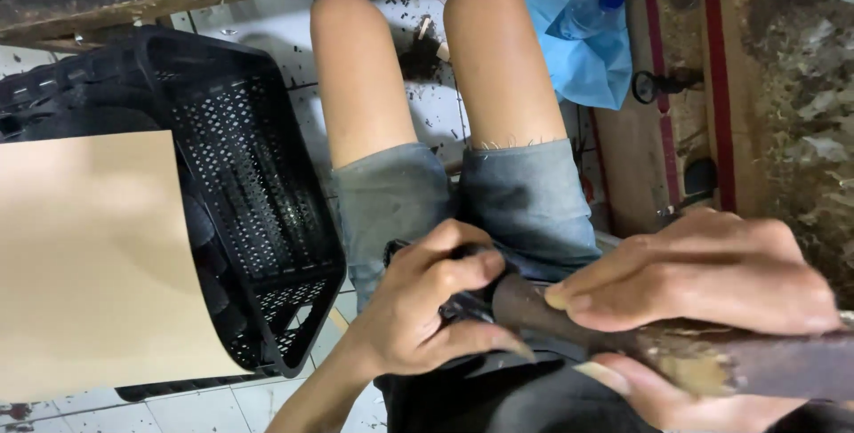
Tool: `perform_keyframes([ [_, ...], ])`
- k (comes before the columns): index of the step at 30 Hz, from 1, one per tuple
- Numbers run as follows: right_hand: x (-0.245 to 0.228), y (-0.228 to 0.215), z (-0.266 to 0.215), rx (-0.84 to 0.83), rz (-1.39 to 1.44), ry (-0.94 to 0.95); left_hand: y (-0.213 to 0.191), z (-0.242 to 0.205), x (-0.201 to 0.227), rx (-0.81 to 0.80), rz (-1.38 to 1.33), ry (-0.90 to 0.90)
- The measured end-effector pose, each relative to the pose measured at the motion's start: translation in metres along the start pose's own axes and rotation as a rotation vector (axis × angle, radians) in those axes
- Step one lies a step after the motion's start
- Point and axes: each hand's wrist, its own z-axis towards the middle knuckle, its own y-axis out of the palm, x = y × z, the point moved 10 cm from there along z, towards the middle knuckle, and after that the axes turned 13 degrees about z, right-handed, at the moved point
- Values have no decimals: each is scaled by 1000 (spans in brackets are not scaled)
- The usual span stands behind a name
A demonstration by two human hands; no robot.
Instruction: Assembling a sandal by attaching the upper straps to the sole using a hammer and heat gun
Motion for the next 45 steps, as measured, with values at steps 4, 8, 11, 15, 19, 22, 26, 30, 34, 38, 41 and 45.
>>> perform_keyframes([
  [4,9,-12,-8,-29,-60,-96,-6,3,-3,-76,56,-158],
  [8,22,-33,-18,-40,-125,91,-31,4,-6,59,253,-302],
  [11,22,-35,-26,-21,-151,70,-29,7,-7,110,220,-242],
  [15,199,-23,-115,-773,84,1316,-18,4,-13,119,-28,-292],
  [19,50,16,-22,-517,181,-39,-4,-3,-16,153,-9,-249],
  [22,21,-6,-5,-19,36,-52,2,-2,-15,143,20,-214],
  [26,32,-23,-18,-101,26,15,0,0,-18,155,46,-242],
  [30,10,3,-3,-49,-84,-52,7,3,-24,134,28,-282],
  [34,15,-12,-4,-21,-19,-127,-4,20,-27,-122,-61,-229],
  [38,32,-16,-5,-68,141,-85,-14,30,-36,-20,-548,-92],
  [41,27,-20,-5,-22,55,-74,-10,29,-42,-14,-414,-38],
  [45,35,-25,-10,-59,-50,140,-25,42,-18,137,-146,-67],
])
